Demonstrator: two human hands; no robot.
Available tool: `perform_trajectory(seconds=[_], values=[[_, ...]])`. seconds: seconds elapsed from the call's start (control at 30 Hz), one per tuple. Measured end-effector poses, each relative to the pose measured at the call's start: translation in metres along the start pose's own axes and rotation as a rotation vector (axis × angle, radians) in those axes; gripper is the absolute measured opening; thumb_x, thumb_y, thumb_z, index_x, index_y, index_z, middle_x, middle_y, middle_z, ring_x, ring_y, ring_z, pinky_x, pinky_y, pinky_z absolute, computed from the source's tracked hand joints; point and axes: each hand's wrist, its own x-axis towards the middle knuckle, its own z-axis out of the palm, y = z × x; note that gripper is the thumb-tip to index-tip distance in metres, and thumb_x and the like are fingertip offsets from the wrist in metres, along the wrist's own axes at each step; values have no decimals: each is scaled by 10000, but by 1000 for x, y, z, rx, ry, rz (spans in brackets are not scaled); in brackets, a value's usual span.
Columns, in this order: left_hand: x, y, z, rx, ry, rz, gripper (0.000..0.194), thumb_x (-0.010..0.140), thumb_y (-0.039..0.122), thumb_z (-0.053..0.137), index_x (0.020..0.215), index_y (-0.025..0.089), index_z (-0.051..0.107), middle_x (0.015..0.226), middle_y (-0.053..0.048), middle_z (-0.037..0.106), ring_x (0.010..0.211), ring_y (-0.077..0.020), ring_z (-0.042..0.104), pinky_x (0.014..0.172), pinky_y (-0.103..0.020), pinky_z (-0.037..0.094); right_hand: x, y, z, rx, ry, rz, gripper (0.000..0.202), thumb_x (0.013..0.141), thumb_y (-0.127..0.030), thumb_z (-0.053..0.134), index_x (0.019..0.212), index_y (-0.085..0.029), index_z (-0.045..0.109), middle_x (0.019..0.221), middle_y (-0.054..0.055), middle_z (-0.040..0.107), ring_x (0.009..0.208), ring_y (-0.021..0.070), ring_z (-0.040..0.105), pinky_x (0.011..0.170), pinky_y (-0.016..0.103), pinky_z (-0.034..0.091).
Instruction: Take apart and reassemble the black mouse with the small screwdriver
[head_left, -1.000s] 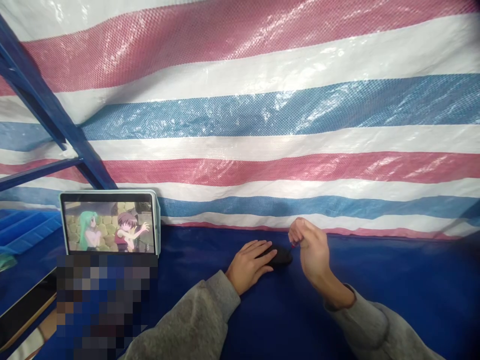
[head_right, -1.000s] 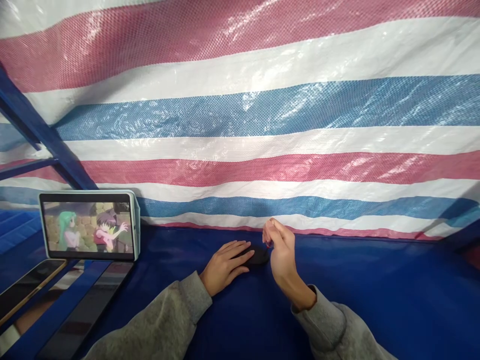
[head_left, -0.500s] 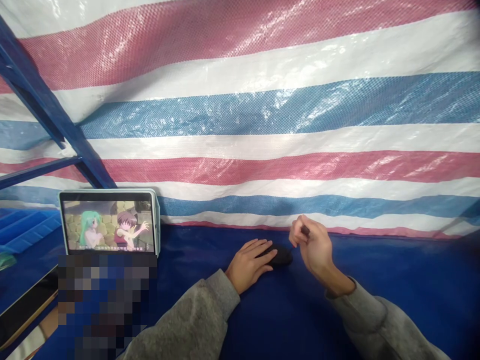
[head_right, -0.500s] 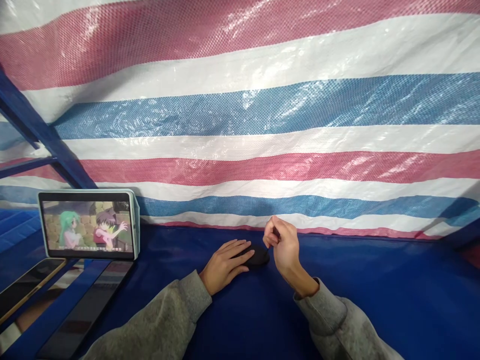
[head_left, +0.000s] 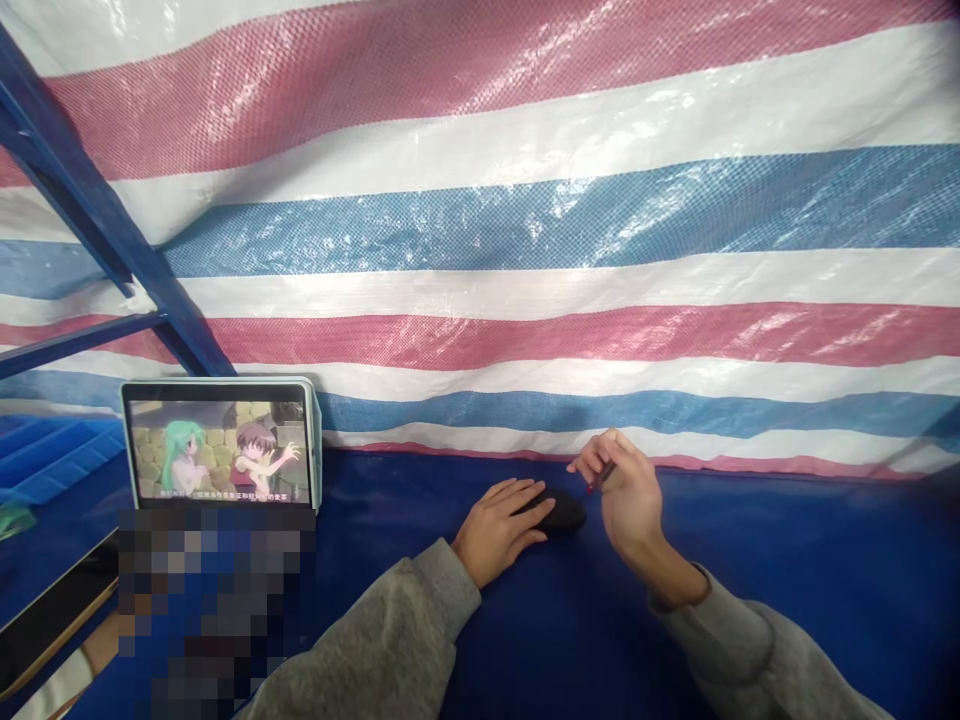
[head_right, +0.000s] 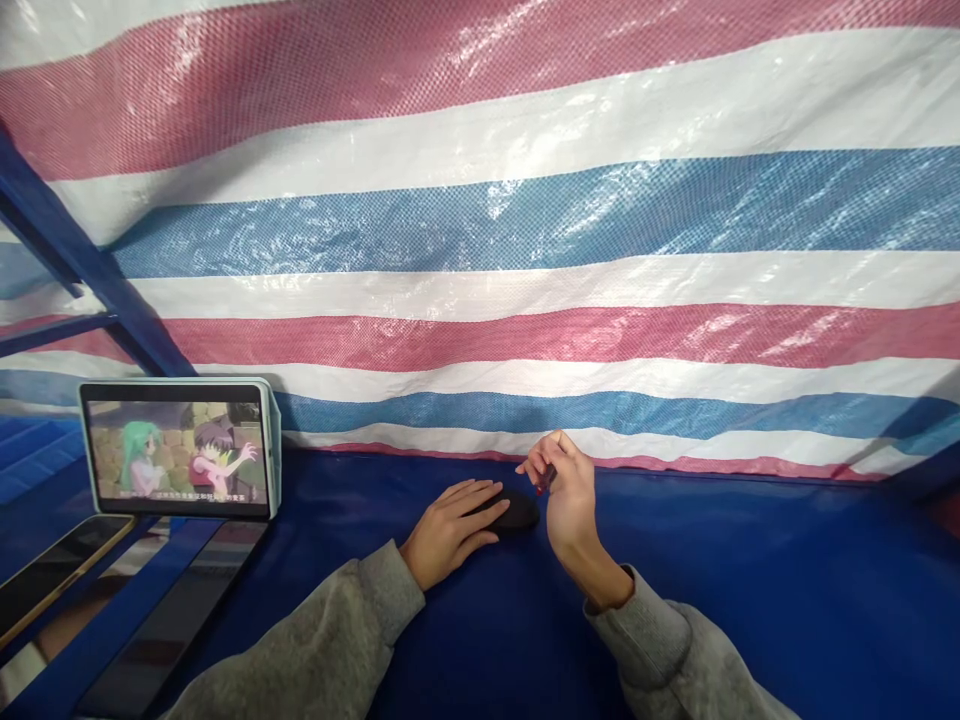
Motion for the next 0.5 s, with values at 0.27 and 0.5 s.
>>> perform_trajectory(seconds=[0.27, 0.5], values=[[0, 0, 0, 14, 7, 11, 383, 976, 388, 469, 1318, 225, 526, 1378, -75, 531, 1284, -209, 493, 1094, -431, 405, -2, -3, -2, -72, -22, -51, 356, 870, -349, 541, 549, -201, 496, 657, 28, 603, 637, 168, 559, 667, 331, 464], [0, 1, 0, 18, 2, 7, 387, 970, 386, 483, 1323, 231, 522, 1376, -76, 533, 1282, -216, 495, 1088, -437, 410, -4, -7, 0, -176, -40, -80, 326, 883, -351, 552, 600, -191, 583, 748, 62, 690, 734, 207, 636, 627, 318, 431]])
